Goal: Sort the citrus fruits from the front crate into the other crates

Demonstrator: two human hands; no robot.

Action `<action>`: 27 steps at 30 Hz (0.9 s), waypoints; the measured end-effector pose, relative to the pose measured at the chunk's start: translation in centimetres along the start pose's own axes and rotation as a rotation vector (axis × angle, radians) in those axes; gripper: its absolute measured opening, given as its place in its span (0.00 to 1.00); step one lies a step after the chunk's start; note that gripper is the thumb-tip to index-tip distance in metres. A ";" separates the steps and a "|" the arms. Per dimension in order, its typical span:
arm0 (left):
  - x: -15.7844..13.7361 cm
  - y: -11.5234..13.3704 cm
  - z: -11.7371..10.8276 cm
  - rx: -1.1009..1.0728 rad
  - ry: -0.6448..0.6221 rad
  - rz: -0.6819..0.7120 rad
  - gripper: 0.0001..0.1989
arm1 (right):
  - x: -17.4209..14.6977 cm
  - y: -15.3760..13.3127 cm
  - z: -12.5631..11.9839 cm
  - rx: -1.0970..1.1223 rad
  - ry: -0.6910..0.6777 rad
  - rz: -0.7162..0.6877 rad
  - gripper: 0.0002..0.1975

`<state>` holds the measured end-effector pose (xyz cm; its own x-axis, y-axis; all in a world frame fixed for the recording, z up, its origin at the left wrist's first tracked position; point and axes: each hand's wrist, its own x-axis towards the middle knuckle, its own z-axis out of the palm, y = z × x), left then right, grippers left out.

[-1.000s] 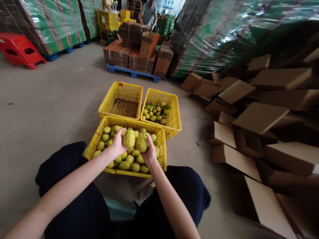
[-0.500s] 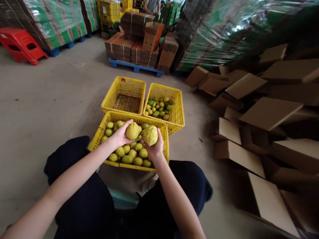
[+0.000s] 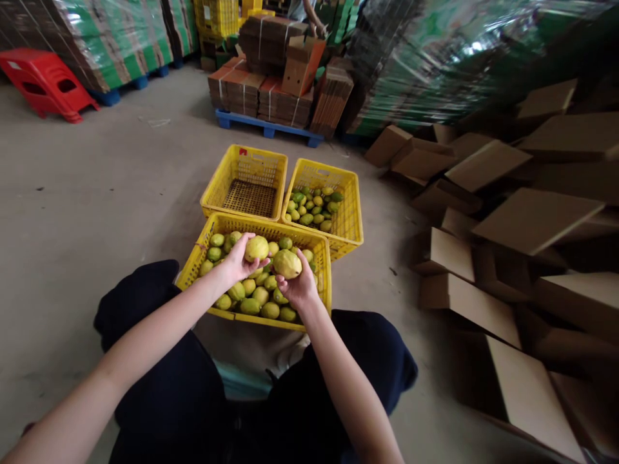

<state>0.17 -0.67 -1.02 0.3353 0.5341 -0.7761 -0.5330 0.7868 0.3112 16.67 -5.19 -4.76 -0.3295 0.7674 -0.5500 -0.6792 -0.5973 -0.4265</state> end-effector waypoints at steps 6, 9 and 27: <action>0.0 -0.8 0.4 0.038 0.012 0.100 0.14 | -0.4 0.0 0.8 -0.071 0.136 -0.071 0.20; 0.1 -1.5 0.3 0.145 0.019 0.246 0.08 | -0.3 0.0 0.7 -0.144 0.166 -0.225 0.16; -1.5 -2.3 -0.3 0.384 -0.271 0.766 0.28 | -2.4 -1.9 0.4 -0.502 0.111 -1.017 0.23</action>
<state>0.70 -3.41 -0.71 0.1919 0.9715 -0.1393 -0.4059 0.2078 0.8900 18.45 -5.83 -2.35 0.3006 0.9394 0.1651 -0.2510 0.2449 -0.9365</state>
